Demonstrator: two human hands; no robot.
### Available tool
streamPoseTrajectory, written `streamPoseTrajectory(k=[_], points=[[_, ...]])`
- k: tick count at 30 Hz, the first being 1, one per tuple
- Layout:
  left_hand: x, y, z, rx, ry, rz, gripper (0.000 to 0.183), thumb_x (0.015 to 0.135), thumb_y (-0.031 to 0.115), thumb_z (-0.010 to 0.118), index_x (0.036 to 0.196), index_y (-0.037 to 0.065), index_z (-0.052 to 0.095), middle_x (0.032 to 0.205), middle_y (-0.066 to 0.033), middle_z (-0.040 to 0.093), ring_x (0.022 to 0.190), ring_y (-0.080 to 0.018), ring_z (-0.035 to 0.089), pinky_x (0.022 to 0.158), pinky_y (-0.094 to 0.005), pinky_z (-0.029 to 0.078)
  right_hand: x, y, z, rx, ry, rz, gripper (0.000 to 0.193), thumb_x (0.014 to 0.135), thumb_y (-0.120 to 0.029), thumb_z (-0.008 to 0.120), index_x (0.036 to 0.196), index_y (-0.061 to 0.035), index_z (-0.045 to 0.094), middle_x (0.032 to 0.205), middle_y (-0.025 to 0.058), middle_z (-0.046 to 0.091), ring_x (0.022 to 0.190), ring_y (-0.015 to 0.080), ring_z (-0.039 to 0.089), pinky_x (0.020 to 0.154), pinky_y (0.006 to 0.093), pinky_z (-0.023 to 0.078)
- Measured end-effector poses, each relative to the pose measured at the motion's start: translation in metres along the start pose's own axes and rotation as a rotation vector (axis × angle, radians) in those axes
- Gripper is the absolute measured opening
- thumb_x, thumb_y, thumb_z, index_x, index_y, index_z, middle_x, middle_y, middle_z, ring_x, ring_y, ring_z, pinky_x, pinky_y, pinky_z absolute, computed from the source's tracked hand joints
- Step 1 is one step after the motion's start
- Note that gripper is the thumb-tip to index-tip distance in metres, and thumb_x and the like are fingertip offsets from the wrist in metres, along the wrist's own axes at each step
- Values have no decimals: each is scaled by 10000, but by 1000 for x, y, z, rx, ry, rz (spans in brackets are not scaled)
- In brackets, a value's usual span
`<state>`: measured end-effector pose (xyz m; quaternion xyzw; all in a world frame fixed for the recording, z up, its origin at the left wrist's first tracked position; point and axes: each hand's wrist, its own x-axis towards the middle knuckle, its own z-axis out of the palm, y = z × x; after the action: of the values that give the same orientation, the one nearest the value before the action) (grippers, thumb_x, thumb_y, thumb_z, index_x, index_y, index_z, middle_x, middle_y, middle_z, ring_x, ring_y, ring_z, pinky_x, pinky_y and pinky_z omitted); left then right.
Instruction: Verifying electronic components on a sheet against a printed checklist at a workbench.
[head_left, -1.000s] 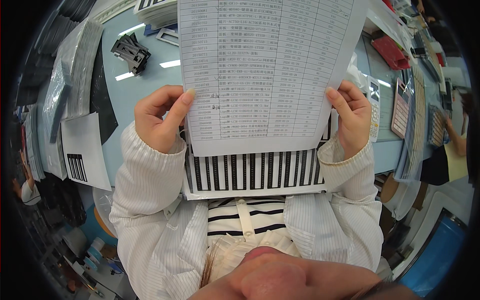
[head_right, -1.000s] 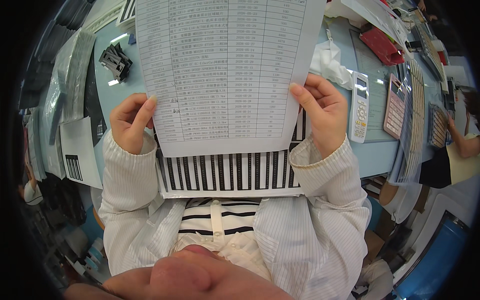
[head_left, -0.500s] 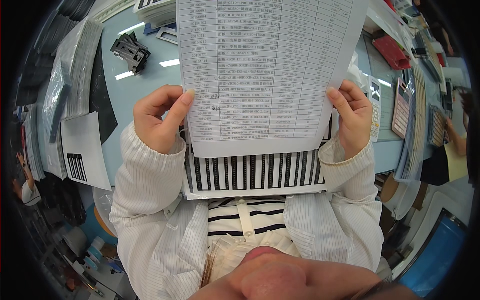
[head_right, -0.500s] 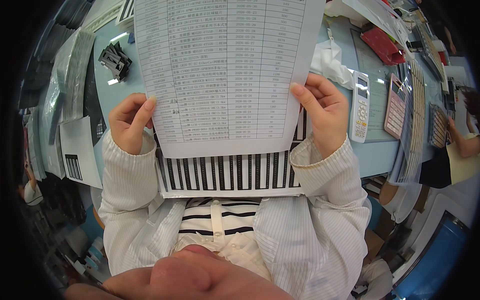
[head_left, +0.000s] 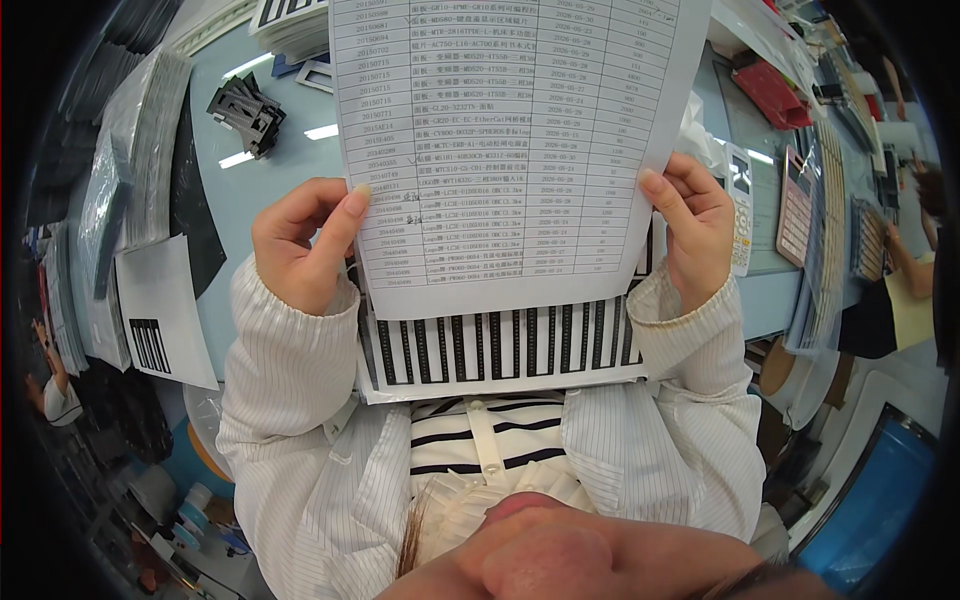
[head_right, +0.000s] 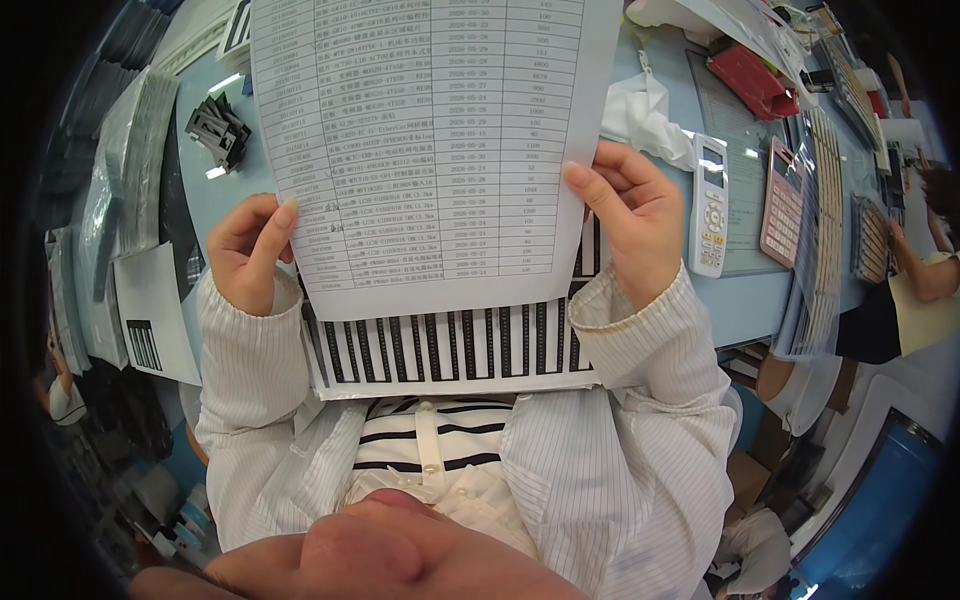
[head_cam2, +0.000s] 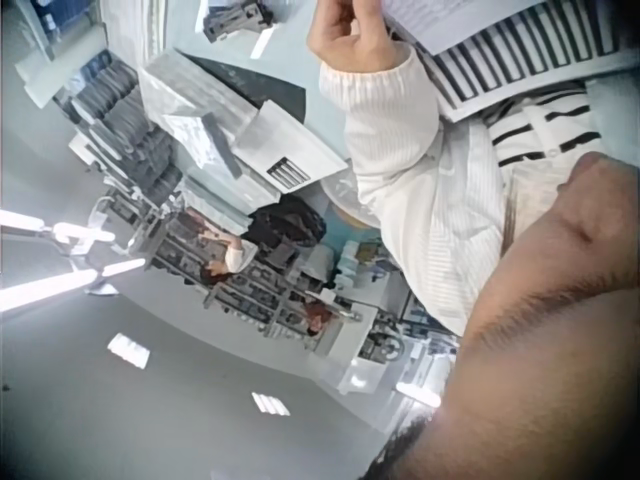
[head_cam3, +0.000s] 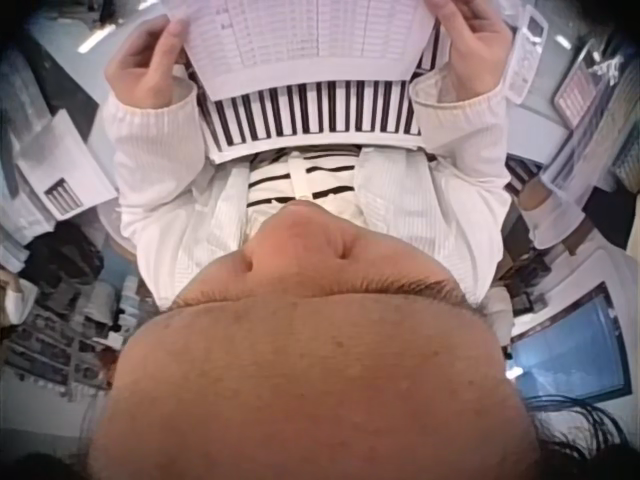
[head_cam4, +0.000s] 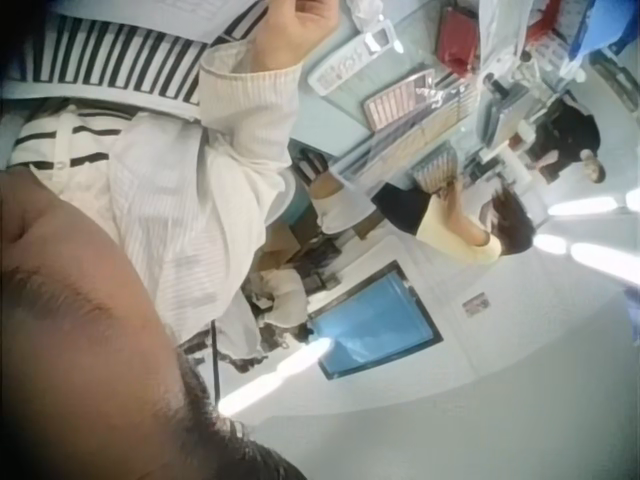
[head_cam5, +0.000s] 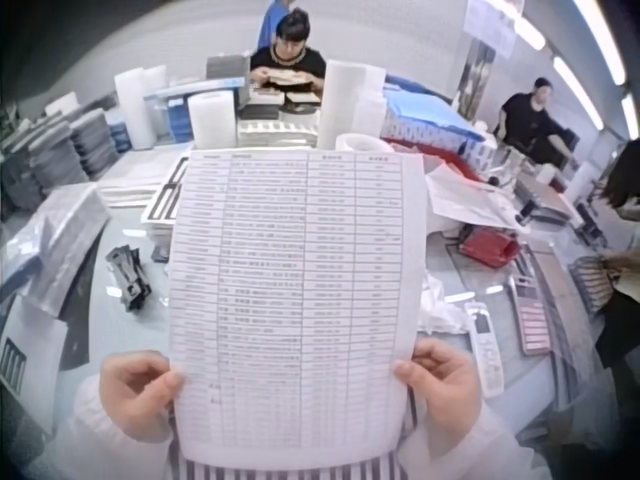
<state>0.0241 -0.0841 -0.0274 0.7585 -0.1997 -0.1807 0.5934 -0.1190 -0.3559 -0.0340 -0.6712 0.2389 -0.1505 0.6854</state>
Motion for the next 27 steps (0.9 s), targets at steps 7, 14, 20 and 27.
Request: streamPoseTrajectory(k=[7, 14, 20, 27], points=[[-1, -2, 0, 0, -6, 21, 155, 806, 121, 573, 800, -34, 580, 641, -35, 565, 539, -68, 460, 497, -197, 359, -1, -1, 0, 13, -5, -3, 245, 784, -81, 596, 997, 29, 542, 910, 87, 614, 830, 116, 564, 792, 232, 406], [0, -2, 0, 0, 4, 37, 150, 803, 116, 576, 783, -32, 579, 618, -21, 541, 530, -66, 436, 492, -195, 347, -1, 0, 2, 9, 5, -44, 240, 779, -90, 608, 982, 28, 558, 838, 71, 630, 690, 77, 556, 594, 189, 412], [-1, -2, 1, -2, 7, 34, 149, 805, 114, 574, 784, -34, 577, 618, -18, 538, 529, -64, 432, 492, -195, 345, -1, -1, 0, -1, -11, -10, 254, 776, -81, 604, 996, 31, 544, 903, 88, 616, 816, 116, 571, 790, 230, 408], [-1, -4, -1, -20, -6, 18, 156, 807, 121, 573, 797, -35, 582, 633, -25, 555, 541, -64, 447, 501, -194, 353, -1, 0, 2, 12, -16, 0, 252, 776, -77, 603, 993, 36, 541, 905, 90, 615, 822, 115, 567, 788, 230, 408]])
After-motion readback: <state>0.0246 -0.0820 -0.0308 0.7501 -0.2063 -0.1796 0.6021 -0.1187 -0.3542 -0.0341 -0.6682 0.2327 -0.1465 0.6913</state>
